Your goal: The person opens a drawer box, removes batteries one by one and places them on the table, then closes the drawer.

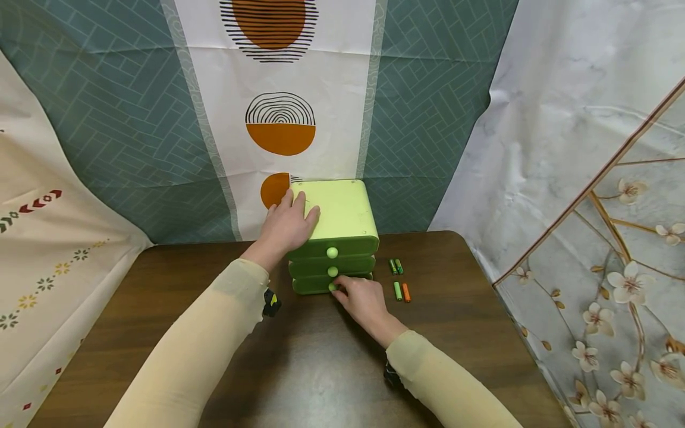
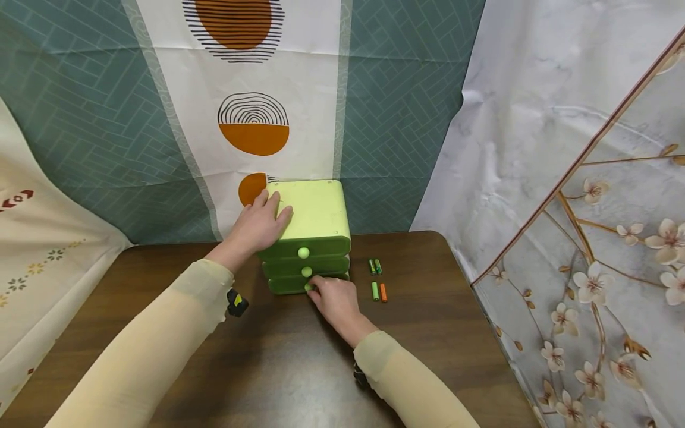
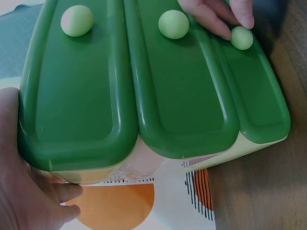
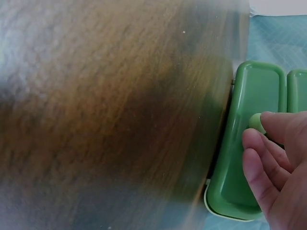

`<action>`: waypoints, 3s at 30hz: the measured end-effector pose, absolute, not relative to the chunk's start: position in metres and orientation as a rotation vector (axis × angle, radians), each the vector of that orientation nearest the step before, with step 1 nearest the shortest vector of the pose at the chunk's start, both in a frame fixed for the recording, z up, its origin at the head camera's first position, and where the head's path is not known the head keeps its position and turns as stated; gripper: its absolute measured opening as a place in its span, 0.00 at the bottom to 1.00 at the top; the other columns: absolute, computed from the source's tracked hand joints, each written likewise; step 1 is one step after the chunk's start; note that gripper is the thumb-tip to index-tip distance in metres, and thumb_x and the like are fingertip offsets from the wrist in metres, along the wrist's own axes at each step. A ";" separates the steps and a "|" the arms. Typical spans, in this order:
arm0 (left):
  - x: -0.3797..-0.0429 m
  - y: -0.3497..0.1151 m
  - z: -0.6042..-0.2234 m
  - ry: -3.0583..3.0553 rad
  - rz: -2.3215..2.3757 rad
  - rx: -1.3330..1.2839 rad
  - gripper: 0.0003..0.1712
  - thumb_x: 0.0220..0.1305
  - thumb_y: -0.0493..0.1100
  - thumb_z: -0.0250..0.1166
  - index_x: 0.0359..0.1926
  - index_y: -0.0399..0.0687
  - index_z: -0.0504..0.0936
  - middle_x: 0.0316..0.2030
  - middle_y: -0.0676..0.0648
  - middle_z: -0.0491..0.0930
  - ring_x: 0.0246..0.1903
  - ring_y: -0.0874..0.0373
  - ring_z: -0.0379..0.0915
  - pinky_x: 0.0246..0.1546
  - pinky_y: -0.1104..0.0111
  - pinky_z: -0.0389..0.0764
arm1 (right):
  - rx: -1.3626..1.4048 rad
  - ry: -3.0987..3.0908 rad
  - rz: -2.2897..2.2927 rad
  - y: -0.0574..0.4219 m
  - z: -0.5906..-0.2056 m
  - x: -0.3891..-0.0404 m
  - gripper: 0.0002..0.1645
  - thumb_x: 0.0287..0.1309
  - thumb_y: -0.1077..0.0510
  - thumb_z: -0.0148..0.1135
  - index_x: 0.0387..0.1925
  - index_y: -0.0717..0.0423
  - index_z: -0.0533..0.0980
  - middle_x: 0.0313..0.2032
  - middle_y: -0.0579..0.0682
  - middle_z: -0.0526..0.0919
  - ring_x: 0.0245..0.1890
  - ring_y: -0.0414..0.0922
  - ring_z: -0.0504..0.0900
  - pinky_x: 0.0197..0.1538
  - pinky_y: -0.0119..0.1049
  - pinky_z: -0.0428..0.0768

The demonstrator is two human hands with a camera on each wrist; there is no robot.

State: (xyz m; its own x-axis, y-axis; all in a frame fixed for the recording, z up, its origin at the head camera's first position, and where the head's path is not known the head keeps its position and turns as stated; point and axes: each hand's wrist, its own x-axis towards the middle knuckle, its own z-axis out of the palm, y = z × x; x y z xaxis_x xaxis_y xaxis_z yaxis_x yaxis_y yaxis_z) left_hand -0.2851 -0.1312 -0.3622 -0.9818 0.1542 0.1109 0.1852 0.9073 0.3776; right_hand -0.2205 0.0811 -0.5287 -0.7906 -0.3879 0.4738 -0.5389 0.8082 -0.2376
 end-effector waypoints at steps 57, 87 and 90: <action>-0.287 -0.132 -0.362 -3.015 -0.632 -0.257 0.45 0.88 0.63 0.41 0.89 0.38 0.50 0.88 0.31 0.41 0.86 0.35 0.42 0.84 0.40 0.43 | 0.659 -2.463 0.189 0.066 -0.543 -0.216 0.12 0.68 0.45 0.80 0.44 0.44 0.86 0.27 0.43 0.87 0.20 0.44 0.84 0.21 0.43 0.80; -0.292 -0.134 -0.357 -3.060 -0.600 -0.271 0.45 0.89 0.64 0.40 0.90 0.40 0.49 0.88 0.33 0.41 0.87 0.39 0.37 0.84 0.40 0.42 | 0.726 -2.427 0.189 0.066 -0.541 -0.205 0.14 0.70 0.49 0.78 0.36 0.46 0.79 0.22 0.43 0.79 0.16 0.42 0.80 0.17 0.38 0.72; -0.292 -0.135 -0.357 -3.063 -0.604 -0.273 0.45 0.89 0.64 0.40 0.90 0.41 0.48 0.88 0.33 0.40 0.87 0.38 0.37 0.84 0.39 0.42 | 0.743 -2.429 0.184 0.067 -0.541 -0.201 0.14 0.70 0.50 0.78 0.36 0.46 0.78 0.21 0.42 0.78 0.16 0.41 0.79 0.17 0.36 0.70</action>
